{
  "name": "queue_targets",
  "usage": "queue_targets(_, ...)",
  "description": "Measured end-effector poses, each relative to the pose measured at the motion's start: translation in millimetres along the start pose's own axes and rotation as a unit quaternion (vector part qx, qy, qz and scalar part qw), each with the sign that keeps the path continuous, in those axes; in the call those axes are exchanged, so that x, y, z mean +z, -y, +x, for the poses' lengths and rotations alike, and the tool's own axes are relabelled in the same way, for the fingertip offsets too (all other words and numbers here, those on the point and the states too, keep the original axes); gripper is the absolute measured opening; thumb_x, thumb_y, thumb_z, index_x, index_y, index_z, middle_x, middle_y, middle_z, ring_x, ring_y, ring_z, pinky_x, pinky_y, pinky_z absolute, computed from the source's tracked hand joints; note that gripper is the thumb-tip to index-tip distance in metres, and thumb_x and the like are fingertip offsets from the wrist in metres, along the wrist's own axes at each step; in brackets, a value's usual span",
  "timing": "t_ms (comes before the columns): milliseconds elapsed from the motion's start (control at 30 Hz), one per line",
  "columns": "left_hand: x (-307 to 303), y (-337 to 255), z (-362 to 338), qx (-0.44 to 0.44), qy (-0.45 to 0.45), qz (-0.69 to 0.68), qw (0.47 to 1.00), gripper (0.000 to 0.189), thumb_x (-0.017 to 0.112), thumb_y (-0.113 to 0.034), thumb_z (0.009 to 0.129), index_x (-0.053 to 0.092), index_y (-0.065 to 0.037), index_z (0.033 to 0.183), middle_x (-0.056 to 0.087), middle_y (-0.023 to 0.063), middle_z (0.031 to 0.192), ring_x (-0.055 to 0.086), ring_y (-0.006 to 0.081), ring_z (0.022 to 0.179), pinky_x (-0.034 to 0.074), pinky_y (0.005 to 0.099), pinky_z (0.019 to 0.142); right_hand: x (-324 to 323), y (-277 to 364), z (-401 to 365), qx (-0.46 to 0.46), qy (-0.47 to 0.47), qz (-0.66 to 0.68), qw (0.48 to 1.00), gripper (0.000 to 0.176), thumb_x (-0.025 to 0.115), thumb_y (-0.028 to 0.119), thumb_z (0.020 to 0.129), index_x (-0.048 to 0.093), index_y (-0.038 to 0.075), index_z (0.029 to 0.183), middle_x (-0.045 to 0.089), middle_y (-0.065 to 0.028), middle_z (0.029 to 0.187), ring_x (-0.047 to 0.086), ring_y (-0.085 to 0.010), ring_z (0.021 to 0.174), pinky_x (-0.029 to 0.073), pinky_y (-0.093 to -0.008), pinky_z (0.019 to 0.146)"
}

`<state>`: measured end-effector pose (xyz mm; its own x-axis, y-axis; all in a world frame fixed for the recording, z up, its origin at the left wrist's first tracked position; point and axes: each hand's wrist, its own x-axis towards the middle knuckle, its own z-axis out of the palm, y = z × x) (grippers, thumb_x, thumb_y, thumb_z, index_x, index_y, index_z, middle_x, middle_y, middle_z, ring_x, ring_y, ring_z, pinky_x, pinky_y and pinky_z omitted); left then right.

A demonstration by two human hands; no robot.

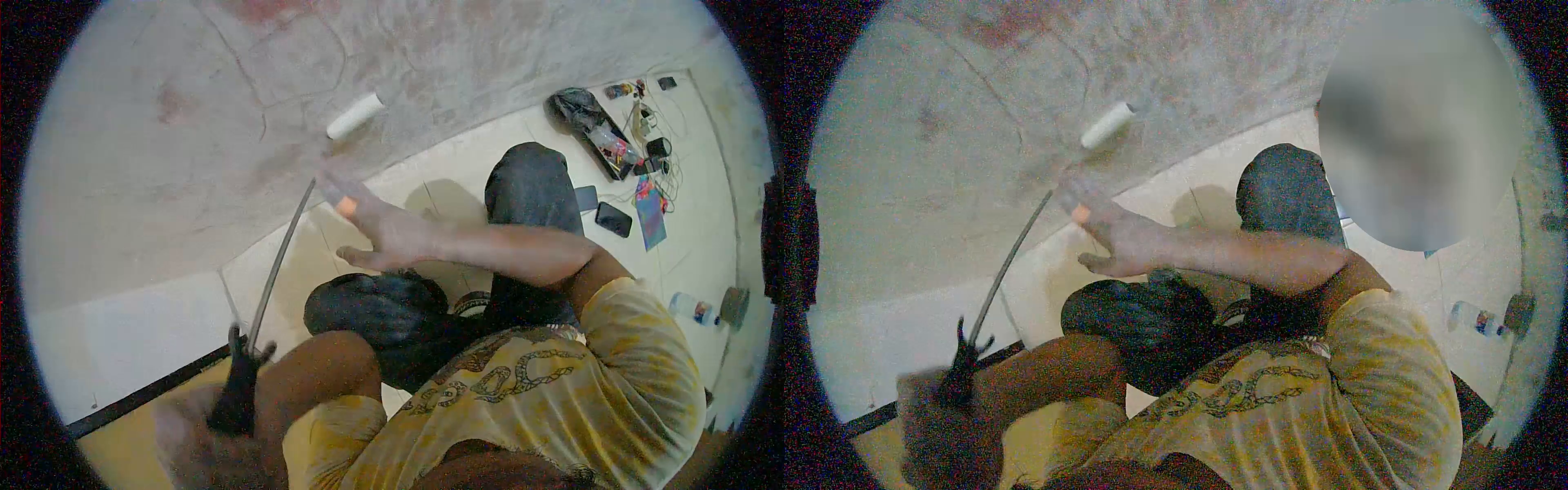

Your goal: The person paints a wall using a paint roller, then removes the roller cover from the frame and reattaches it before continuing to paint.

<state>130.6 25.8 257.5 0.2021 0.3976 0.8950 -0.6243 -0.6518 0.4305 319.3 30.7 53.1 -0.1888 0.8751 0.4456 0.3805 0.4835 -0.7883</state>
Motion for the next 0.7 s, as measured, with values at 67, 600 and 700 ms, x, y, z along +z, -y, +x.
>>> queue_targets(67, -3.1, -19.9, -0.2, 0.023, 0.026, 0.035, 0.999, 0.022, 0.055, -0.032, 0.083, 0.047, -0.014, 0.072, 0.048, -0.0004, 0.063, 0.041, 0.0116, 0.048, 0.034, 0.0293, 0.046, 3.9, -0.1, 0.4, -0.043, -0.008, 0.000, 0.999, 0.097, 0.064, 0.021, 0.086, -0.007, 0.001, 0.150, -0.004, -0.0302, 0.154, -0.001, -0.0432, 0.144, 0.013, -0.0427, 0.117)
queue_targets(600, 3.0, 6.4, -1.6, -0.027, -0.016, 0.005, 0.999, 0.022, 0.054, -0.034, 0.081, 0.045, -0.016, 0.071, 0.043, -0.0003, 0.059, 0.038, 0.0126, 0.046, 0.031, 0.0273, 0.045, 9.8, -7.0, -3.3, -0.013, 0.005, 0.027, 1.000, 0.098, 0.064, 0.020, 0.086, -0.008, 0.007, 0.151, -0.006, -0.0290, 0.154, 0.000, -0.0427, 0.144, 0.015, -0.0417, 0.117)
queue_targets(700, -8.8, -15.3, -6.4, 0.015, 0.013, 0.042, 0.999, 0.024, 0.053, -0.034, 0.082, 0.044, -0.017, 0.069, 0.042, -0.0003, 0.057, 0.035, 0.0125, 0.044, 0.030, 0.0271, 0.044, -1.3, 9.7, 1.7, -0.087, 0.029, -0.031, 0.995, 0.098, 0.064, 0.020, 0.085, -0.007, 0.007, 0.151, -0.004, -0.0280, 0.155, 0.005, -0.0433, 0.144, 0.018, -0.0420, 0.117)
